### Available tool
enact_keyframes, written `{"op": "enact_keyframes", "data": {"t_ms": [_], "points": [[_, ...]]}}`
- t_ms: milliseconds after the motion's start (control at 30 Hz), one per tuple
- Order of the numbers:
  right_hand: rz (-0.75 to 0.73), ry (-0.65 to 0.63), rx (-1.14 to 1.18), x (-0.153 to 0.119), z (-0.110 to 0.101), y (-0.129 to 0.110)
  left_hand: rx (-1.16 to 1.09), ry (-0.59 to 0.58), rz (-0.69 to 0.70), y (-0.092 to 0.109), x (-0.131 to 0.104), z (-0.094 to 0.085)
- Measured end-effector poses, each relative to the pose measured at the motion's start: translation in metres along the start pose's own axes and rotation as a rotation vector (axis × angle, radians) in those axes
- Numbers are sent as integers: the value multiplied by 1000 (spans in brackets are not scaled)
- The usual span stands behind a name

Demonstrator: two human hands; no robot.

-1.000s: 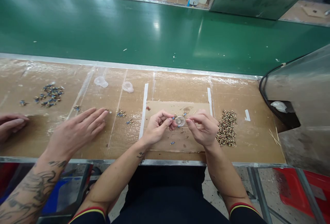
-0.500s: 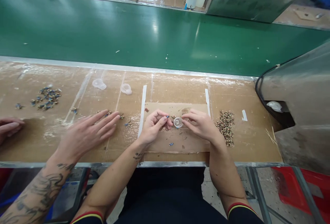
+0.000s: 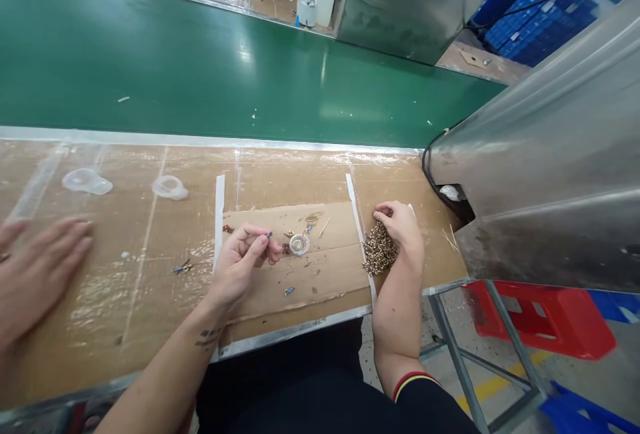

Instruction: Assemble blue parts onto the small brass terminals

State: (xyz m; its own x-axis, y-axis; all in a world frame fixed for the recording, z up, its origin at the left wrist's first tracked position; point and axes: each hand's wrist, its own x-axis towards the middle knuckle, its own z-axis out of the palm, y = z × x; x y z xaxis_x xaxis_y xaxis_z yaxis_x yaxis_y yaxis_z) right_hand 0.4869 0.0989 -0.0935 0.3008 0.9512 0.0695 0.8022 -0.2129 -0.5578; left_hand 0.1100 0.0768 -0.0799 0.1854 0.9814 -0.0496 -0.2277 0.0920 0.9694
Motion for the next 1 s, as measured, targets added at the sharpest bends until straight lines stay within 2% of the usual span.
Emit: {"op": "enact_keyframes", "data": {"t_ms": [33, 100, 233, 333, 400, 533, 667, 1000], "points": [[5, -4, -3, 1, 2, -1, -72, -8, -48, -5, 4, 11], [6, -10, 3, 3, 2, -5, -151, -13, -94, -8, 8, 20], [-39, 5, 96, 0, -1, -22, -199, -27, -107, -1, 6, 19], [-186, 121, 341, -10, 6, -49, -193, -21, -85, 0, 4, 22], [-319, 155, 510, -21, 15, -72, -183, -25, -85, -2, 5, 25], [-510, 63, 676, -44, 28, -111, -159, -53, -97, -9, 6, 27], [-653, 6, 776, -57, 33, -132, -148, -77, -101, -11, 3, 28], [-634, -54, 796, -72, 46, -146, -160, -98, -30, -5, -3, 33]]}}
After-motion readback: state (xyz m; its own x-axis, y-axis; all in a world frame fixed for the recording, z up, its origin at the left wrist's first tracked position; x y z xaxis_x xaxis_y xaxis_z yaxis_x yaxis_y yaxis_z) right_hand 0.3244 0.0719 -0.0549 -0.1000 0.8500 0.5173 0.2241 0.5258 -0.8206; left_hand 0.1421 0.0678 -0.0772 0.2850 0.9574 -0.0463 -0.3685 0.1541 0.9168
